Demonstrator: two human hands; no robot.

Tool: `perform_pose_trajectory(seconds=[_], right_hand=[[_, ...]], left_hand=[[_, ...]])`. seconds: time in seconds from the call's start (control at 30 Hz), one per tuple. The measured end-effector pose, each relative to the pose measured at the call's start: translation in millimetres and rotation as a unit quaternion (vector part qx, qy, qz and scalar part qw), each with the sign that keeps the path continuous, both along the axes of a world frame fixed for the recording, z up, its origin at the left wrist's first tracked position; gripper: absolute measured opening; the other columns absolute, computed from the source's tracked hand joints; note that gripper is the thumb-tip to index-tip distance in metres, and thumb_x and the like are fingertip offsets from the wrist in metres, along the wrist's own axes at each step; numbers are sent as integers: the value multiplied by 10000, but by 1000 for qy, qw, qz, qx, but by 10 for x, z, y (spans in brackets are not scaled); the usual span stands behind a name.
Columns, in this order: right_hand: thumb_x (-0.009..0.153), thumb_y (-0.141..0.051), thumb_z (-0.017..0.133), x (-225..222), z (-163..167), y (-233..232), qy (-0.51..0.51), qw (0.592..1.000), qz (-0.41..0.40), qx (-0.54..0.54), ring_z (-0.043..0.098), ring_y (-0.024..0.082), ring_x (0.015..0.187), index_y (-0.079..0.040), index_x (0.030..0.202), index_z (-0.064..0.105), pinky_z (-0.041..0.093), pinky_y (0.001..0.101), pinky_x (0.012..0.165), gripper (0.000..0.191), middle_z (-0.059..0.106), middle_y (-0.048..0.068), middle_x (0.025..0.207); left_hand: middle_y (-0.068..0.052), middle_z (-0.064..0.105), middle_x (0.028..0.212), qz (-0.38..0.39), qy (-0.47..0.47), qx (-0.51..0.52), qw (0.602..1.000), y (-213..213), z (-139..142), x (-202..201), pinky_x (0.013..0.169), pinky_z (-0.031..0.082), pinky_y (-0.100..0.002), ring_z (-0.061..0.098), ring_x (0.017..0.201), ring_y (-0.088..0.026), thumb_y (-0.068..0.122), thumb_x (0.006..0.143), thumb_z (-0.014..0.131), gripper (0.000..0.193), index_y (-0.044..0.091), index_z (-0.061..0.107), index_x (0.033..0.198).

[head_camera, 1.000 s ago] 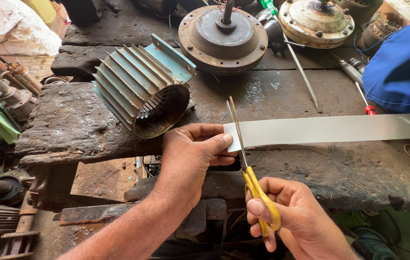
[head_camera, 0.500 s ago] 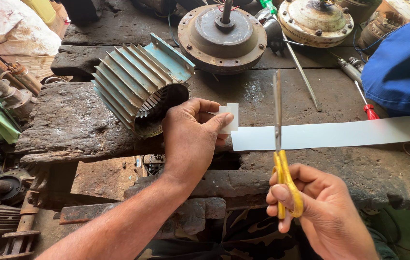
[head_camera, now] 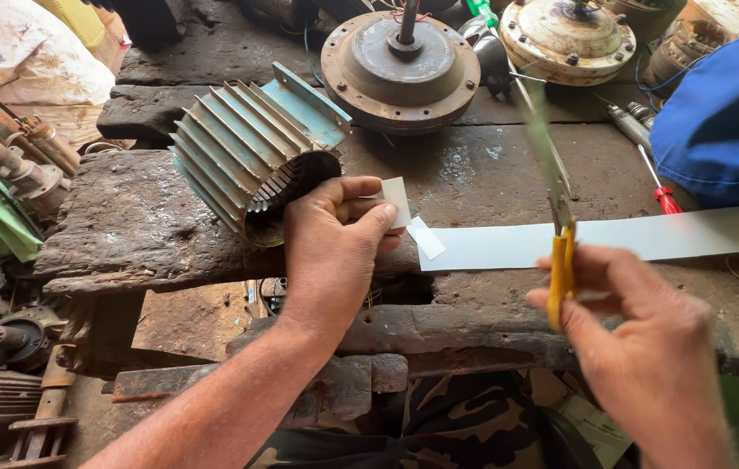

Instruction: The person uses yellow-handled scissors to cut a white strip of material into small rectangular pieces. The cut pieces are placed on the workbench next to a motor housing and other tools.

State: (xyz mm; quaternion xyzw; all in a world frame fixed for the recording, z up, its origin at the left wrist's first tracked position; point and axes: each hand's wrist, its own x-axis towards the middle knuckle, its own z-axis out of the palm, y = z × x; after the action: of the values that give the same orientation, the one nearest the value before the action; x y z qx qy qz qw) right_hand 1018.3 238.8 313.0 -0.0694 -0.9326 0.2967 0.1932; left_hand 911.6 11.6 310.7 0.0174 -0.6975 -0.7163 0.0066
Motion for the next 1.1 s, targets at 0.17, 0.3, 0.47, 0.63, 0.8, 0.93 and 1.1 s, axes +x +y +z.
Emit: perform_pose_trajectory(seconds=[0.17,0.3,0.47,0.63,0.8,0.93,1.1], right_hand=[[830,-225,834,-306,190,358,-107,967,-56,225,744,182,758,-168,1158,756,600,352,726,341,789,34,944],[706,-496,842,-785,319,631,-65,866,36,495,708,155,845,-271,940,803,585,367,784,327,720,-18,904],[887,-254,755,-1094,572,743,-289,911,31,292,752,172,832,-196,1138,789,610,373,834,261,815,21,1012],[951,-367,630,-853,473,532,-216,919,117,309,687,225,1005,-184,1257,727,575,362,894,369,718,34,1212],[913,-457,583,-623,237,333,-2,906,297,301,528,322,1328,-29,1291,657,413,466,1090,575,623,181,1369],[912,-497,564,-467,257,300,1,899,327,291,529,316,1340,-47,1304,635,403,455,1108,601,627,165,1383],[795,-556,681,-274,272,202,3,896,372,242,529,358,1310,-9,1302,613,426,454,1049,749,627,212,1360]], left_hand=[[-116,789,958,-12,1,13,1000,-2,-7,70,676,672,-250,769,778,-137,52,899,677,217,-10,736,1098],[-88,789,920,-34,25,-25,999,42,12,154,677,657,-236,758,777,-115,62,902,679,189,3,747,1068],[-67,764,845,-57,72,-113,989,103,39,236,655,634,-223,731,741,-90,62,898,693,126,18,753,999],[-66,731,844,-68,65,-105,990,169,64,280,550,609,-290,701,664,-147,92,951,653,66,42,665,992],[-117,736,772,-55,173,-277,944,251,112,375,634,571,-418,742,713,-256,135,984,621,96,55,602,1031],[-135,726,752,-54,86,-374,922,263,146,395,631,566,-460,736,706,-296,170,1011,554,105,83,558,1070],[-107,742,781,19,116,-253,960,240,146,369,570,563,-376,737,692,-221,140,995,596,85,59,593,1022]])
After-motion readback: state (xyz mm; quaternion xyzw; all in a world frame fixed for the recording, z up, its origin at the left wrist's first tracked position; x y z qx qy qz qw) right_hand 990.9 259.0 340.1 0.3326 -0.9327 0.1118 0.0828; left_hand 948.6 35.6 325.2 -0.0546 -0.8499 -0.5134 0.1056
